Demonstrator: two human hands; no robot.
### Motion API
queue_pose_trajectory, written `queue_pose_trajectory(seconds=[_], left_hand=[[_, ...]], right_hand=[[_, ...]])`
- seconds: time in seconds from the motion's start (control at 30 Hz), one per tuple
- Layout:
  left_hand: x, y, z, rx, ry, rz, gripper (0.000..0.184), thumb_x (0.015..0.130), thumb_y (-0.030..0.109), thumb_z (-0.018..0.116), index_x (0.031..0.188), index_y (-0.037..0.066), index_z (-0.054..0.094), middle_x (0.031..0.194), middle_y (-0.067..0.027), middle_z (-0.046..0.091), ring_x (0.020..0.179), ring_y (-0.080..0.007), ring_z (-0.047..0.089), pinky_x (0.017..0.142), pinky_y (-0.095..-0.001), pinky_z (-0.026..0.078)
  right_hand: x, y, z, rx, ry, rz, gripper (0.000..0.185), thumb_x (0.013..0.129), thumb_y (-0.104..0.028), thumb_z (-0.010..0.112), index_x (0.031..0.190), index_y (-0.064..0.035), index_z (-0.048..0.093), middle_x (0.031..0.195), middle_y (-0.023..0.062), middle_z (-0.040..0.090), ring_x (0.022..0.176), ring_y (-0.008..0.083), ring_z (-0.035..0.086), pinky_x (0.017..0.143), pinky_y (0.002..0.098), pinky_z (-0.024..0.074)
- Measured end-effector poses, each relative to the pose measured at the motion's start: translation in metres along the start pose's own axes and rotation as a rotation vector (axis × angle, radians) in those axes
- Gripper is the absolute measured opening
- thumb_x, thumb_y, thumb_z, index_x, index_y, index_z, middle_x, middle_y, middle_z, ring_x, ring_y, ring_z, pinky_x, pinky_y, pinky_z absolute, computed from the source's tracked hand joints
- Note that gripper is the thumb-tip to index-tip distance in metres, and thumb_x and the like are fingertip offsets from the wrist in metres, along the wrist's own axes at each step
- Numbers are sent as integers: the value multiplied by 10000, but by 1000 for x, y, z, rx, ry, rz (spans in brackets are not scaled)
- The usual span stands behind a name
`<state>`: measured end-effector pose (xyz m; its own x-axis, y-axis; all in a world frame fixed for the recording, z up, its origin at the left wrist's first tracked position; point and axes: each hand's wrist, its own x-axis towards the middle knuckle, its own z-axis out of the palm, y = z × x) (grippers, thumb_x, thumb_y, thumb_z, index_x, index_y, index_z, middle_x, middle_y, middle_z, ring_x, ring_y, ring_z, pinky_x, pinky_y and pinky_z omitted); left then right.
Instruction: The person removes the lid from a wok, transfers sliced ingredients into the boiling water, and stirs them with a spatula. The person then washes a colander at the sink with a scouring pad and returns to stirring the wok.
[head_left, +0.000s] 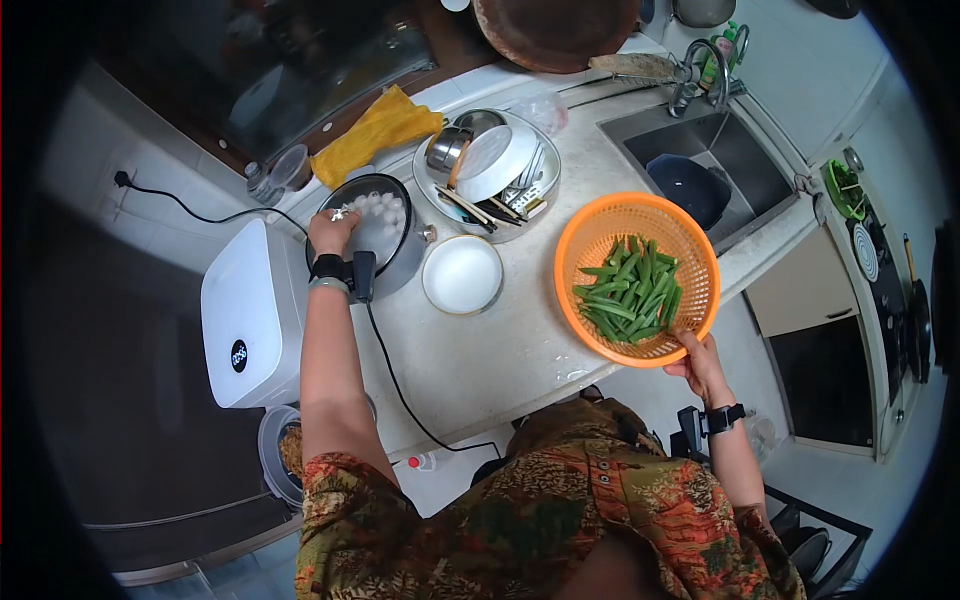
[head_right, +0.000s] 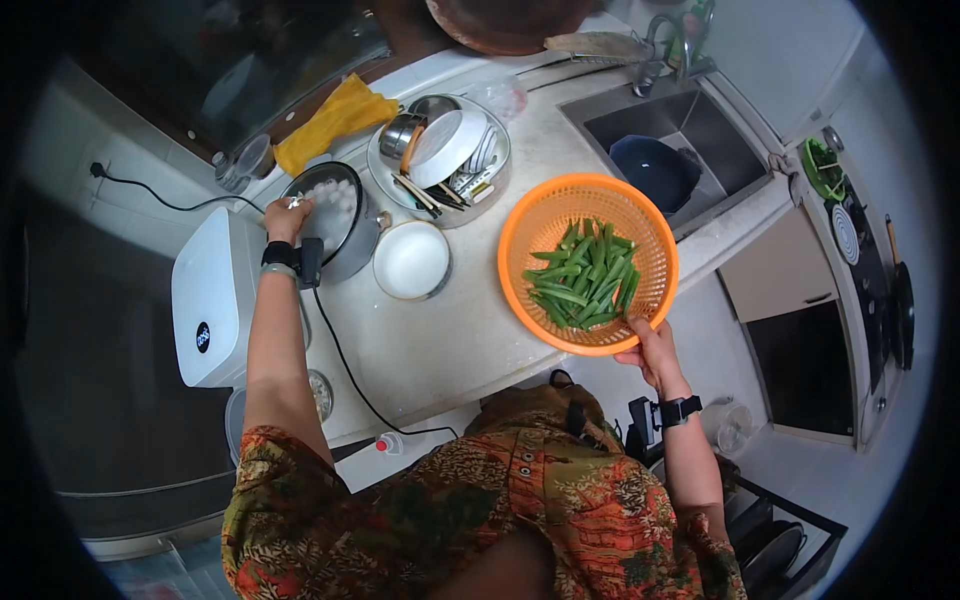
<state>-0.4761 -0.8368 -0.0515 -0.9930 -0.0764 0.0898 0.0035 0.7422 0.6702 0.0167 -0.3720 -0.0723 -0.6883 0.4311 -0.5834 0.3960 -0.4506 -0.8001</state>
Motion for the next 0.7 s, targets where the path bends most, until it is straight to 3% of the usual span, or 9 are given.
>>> queue_pose_trajectory(seconds=[0.03,0.07,0.17,0.23,0.47,0.7], left_hand=[[4,-6,2,120,88,83,436,639,345,807,829,-29,687,748,-113,679,590,-163,606,584,-319,481],[-7,7,-5,125,87,83,436,639,345,807,829,-29,687,748,-113,679,590,-163,606,584,-319,481],[-19,33,-28,63,-46,44,381,640,336,793,740,-15,685,704,-131,678,610,-175,625,618,-327,483],[-5,31,-41,56,128,102,351,648,330,781,658,-3,669,636,-113,660,598,-178,624,592,-322,469],[-13,106,-132,-231,40,182,226,771,231,745,648,74,639,602,39,554,495,-59,443,486,-228,338],[-9,79,-115,-258,-29,129,246,760,234,754,634,64,628,587,25,558,485,-69,450,481,-231,343]], right_hand=[[0,0,0,-10,13,4,365,926,-215,527,1184,41,496,886,121,664,601,170,667,477,253,588],[0,0,1,-19,25,9,364,925,-213,528,1183,41,496,886,123,664,602,173,668,474,253,587],[1,1,0,1,16,5,364,921,-211,534,1181,42,496,887,127,663,611,182,673,471,254,587],[1,0,1,9,10,1,364,920,-209,535,1181,43,498,890,129,664,615,185,676,470,255,588],[2,2,1,38,-4,-16,359,918,-208,541,1168,48,515,895,121,667,615,180,676,473,255,590],[2,2,1,31,5,-21,365,929,-223,534,1180,40,509,922,112,663,644,166,676,474,247,587]])
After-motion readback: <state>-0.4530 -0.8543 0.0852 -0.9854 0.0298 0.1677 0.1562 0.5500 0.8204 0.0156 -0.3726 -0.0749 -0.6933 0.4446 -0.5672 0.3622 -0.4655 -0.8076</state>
